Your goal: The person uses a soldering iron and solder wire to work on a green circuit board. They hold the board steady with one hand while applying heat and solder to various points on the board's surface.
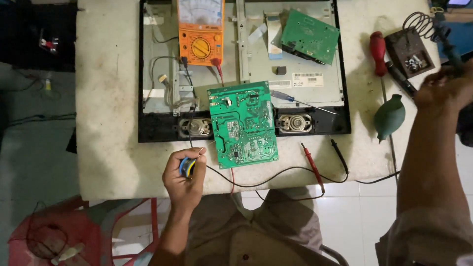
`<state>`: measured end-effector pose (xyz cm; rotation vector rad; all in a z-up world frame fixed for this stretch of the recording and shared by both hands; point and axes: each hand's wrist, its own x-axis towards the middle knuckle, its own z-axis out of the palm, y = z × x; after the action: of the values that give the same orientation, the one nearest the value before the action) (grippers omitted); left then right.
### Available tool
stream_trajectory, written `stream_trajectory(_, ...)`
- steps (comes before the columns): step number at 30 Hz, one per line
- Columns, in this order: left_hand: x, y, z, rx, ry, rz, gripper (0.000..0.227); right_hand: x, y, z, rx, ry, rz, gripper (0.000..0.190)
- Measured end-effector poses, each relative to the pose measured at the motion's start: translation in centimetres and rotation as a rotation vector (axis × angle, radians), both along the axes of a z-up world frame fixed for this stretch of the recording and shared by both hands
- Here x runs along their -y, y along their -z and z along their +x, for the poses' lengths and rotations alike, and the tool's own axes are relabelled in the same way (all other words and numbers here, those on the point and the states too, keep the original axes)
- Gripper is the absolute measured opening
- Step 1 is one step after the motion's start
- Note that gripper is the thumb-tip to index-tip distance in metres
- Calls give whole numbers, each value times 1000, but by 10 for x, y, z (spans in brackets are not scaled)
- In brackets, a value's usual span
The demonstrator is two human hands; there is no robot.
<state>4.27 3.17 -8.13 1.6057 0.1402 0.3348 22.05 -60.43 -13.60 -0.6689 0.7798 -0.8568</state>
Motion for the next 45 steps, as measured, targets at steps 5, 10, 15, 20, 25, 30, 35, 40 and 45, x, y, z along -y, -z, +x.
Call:
stream_trajectory(5, 8, 4, -2, 68, 53, -67, 10, 110, 65, -26, 180, -120, -317, 26)
stream_trajectory(10, 30, 5, -10, 149, 232, -210, 9, -121, -84, -116, 143, -216, -256, 7)
stream_trajectory(15, 67, -9, -22, 205, 462, -285, 8, -285, -56, -218, 247, -679, -689, 41)
stream_trajectory(20, 73, -39, -34, 235, 632, -171, 8, -384, -61, -249, 275, -890, -793, 32)
stream_trajectory(25, 63, -37, -37, 242, 655, -91, 7, -389, -57, -258, 188, -849, -845, 26)
stream_trajectory(30, 57, -26, -32, 278, 654, -38, 7, -390, -58, -250, 210, -830, -914, 19)
stream_trajectory(35, 45, -25, -22, 207, 688, 21, 12, -394, -57, -243, 188, -799, -968, 21)
stream_trajectory(40, 26, -8, -13, -11, 787, 25, 25, -390, -45, -228, 82, -709, -1147, 19)
stream_trajectory(45, 21, 14, 9, -43, 802, 93, 37, -388, -61, -208, 64, -733, -1058, 17)
